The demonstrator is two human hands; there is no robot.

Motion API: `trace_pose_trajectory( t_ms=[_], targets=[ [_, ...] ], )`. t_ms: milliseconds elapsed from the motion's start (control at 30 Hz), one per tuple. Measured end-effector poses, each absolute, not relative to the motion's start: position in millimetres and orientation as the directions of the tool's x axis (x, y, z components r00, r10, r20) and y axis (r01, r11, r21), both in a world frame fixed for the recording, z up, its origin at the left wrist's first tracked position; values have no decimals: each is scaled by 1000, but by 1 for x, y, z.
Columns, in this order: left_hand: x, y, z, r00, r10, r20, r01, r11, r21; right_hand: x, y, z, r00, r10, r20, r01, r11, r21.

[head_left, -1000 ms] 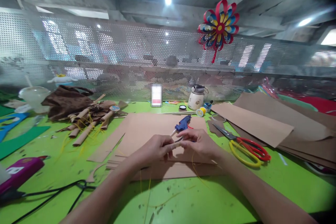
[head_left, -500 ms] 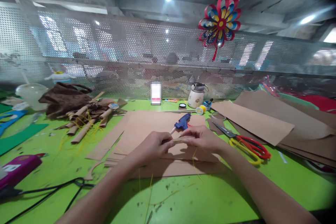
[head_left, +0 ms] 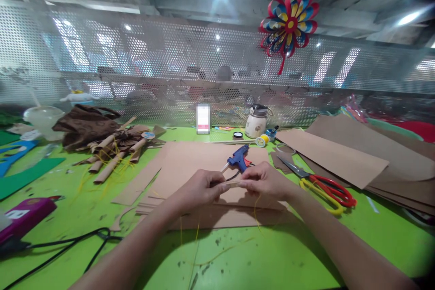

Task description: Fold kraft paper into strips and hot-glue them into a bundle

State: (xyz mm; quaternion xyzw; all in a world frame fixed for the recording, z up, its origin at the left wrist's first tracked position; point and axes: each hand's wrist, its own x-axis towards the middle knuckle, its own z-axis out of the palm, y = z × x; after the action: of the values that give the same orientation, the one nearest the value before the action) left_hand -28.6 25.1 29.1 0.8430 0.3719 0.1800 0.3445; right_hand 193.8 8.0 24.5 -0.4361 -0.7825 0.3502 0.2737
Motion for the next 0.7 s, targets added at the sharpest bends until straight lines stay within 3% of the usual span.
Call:
trace_pose_trajectory(
  t_ms=[167,333,533,700],
  targets=[
    [-26,21,29,676,723,142,491,-585,646,189,5,25,-483,868,117,504,385,-773],
    [-25,20,28,695,708,124,495,-597,631,184,4,22,-486,865,127,498,394,-773],
    [-25,20,27,699,697,159,511,-642,572,181,1,22,-577,786,222,538,571,-620],
    [-25,19,27,692,701,174,521,-651,553,180,0,23,-606,766,216,559,603,-569]
  ],
)
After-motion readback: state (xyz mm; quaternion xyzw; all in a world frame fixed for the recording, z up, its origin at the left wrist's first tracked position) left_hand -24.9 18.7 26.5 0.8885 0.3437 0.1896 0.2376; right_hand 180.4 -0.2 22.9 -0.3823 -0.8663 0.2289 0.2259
